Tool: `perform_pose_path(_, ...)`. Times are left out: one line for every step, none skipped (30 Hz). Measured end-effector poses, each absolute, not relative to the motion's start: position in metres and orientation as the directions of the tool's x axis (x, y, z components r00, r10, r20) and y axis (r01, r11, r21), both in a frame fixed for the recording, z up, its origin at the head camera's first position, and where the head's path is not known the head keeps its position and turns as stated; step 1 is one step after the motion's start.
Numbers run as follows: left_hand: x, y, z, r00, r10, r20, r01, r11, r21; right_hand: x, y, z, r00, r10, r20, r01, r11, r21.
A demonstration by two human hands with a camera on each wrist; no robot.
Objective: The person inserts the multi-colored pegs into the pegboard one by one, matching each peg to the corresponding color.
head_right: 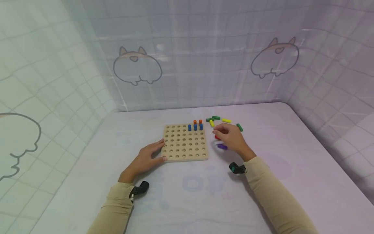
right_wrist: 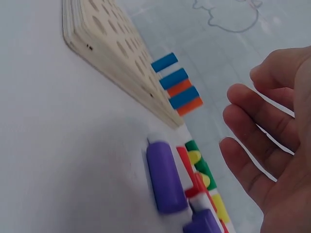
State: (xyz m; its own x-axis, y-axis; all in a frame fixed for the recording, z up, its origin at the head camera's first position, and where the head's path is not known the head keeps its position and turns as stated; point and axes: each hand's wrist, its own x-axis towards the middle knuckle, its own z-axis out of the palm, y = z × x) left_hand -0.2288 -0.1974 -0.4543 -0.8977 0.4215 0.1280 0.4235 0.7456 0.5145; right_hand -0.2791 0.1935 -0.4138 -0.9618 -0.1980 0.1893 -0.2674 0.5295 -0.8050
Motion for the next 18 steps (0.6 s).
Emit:
perform_pose_path(-0.229,-0.197,-0.455,-0.898,0.421,0.129,0.424,0.746,0.514,-0.278,0.196,-0.414,-0.964,-0.192,0.182,-0.259,0.538,-0.802)
perform_pose_path(-0.229,-0.197,-0.455,-0.897,0.422,0.130,0.425,0.746,0.513,-0.277,0.198,-0.414,-0.966,-0.187,0.178,-0.253,0.545,-0.799)
perform_pose_path(-0.229,-0.197,-0.456,-0.896,0.425,0.130,0.427,0.743,0.515,-0.276,0.201,-0.414,-0.967,-0.181,0.176,-0.249,0.551,-0.797)
perform_pose_path(-0.229,-0.197,-0.456,-0.895,0.427,0.131,0.430,0.742,0.515,-0.274,0.204,-0.415,-0.969,-0.178,0.174,-0.245,0.558,-0.793)
perform_pose_path(-0.230,-0.197,-0.457,-0.894,0.429,0.128,0.430,0.741,0.515,-0.273,0.207,-0.415,-0.970,-0.172,0.173,-0.241,0.563,-0.790)
perform_pose_path(-0.230,-0.197,-0.457,-0.894,0.431,0.124,0.429,0.740,0.518,-0.272,0.210,-0.416,-0.971,-0.167,0.172,-0.238,0.567,-0.789)
perform_pose_path(-0.230,-0.197,-0.457,-0.892,0.433,0.127,0.432,0.740,0.515,-0.270,0.213,-0.416,-0.972,-0.162,0.172,-0.234,0.566,-0.790)
perform_pose_path(-0.230,-0.197,-0.457,-0.892,0.435,0.127,0.433,0.739,0.516,-0.269,0.215,-0.417,-0.972,-0.157,0.173,-0.232,0.567,-0.790)
perform_pose_path(-0.230,-0.197,-0.457,-0.892,0.434,0.126,0.432,0.738,0.519,-0.268,0.218,-0.418,-0.973,-0.151,0.173,-0.229,0.568,-0.791)
perform_pose_path(-0.230,-0.197,-0.457,-0.893,0.432,0.125,0.430,0.739,0.518,-0.267,0.221,-0.419,-0.974,-0.146,0.174,-0.226,0.572,-0.789)
perform_pose_path(-0.230,-0.198,-0.457,-0.895,0.429,0.124,0.427,0.740,0.520,-0.266,0.224,-0.419,-0.975,-0.141,0.175,-0.224,0.573,-0.788)
perform_pose_path(-0.230,-0.198,-0.457,-0.897,0.425,0.122,0.422,0.740,0.524,-0.266,0.226,-0.420,-0.976,-0.136,0.173,-0.219,0.575,-0.788)
perform_pose_path(-0.230,-0.198,-0.457,-0.898,0.422,0.122,0.420,0.741,0.524,-0.266,0.229,-0.421,-0.977,-0.130,0.171,-0.215,0.581,-0.785)
perform_pose_path(-0.230,-0.199,-0.456,-0.899,0.421,0.120,0.418,0.742,0.525,-0.265,0.231,-0.422,-0.977,-0.123,0.172,-0.212,0.588,-0.781)
perform_pose_path(-0.229,-0.199,-0.456,-0.899,0.421,0.121,0.418,0.741,0.525,-0.265,0.234,-0.422,-0.979,-0.115,0.169,-0.204,0.592,-0.780)
perform_pose_path(-0.229,-0.199,-0.457,-0.899,0.421,0.122,0.418,0.742,0.524,-0.265,0.236,-0.423,-0.980,-0.107,0.166,-0.197,0.600,-0.775)
perform_pose_path(-0.229,-0.199,-0.457,-0.899,0.420,0.124,0.418,0.741,0.525,-0.265,0.238,-0.423,-0.981,-0.099,0.165,-0.191,0.609,-0.770)
perform_pose_path(-0.229,-0.199,-0.456,-0.899,0.420,0.122,0.417,0.741,0.527,-0.265,0.241,-0.424,-0.982,-0.091,0.163,-0.184,0.617,-0.765)
